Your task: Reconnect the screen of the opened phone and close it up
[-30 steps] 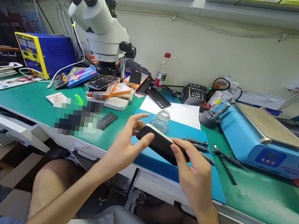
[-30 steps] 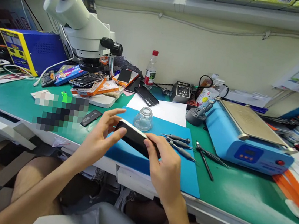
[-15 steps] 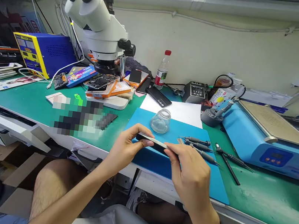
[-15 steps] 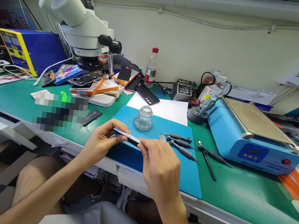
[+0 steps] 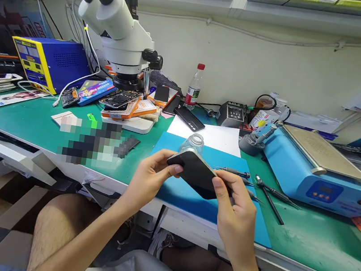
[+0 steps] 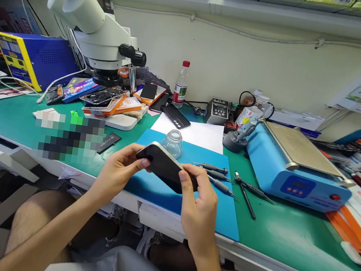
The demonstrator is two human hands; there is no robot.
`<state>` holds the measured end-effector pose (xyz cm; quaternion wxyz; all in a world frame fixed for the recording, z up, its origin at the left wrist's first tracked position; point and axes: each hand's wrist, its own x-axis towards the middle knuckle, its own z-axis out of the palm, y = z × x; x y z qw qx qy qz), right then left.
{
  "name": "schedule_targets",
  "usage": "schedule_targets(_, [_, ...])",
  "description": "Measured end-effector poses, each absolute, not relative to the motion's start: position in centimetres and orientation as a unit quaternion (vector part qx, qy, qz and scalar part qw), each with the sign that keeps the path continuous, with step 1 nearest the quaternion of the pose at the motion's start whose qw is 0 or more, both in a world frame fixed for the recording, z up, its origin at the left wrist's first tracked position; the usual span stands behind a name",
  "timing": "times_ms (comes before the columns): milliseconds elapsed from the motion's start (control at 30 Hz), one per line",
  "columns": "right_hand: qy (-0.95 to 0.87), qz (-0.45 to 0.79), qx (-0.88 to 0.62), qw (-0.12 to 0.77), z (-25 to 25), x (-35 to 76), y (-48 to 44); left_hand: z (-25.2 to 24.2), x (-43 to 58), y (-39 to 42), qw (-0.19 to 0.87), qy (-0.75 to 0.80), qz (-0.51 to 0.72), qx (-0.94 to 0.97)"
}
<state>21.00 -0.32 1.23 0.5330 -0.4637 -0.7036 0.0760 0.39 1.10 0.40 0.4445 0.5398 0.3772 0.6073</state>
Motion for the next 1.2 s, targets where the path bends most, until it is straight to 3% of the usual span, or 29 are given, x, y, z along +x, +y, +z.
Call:
schedule_targets(433, [-0.746,0.143,-0.397,0.516,0.8,22.0,-0.3,2.6,-0.1,-1.3,0.393,0.331,0.651,0.559])
schedule_targets(667, [-0.722,0.173,-0.352,0.570,2.7,21.0,-2.0,4.1,0.7,-2.3,0.230,0.341,0.619,0.669])
schedule_targets(767, [-0.720,0.149,-0.355,0.577,3.2,20.7,-2.0,3.9,0.9,-2.3,0.208,0.342,0.608,0.685])
schedule_targets(967, [-0.709,0.139,-0.386,0.574,2.7,21.8,-1.6,4.2,1.6,-2.4,0.231,0.336,0.596,0.692])
schedule_targets(1200, [-0.547,0.182,-0.467,0.670,2.2,21.3,-1.0,2.3,1.1,-0.6,0.407,0.409,0.516,0.633])
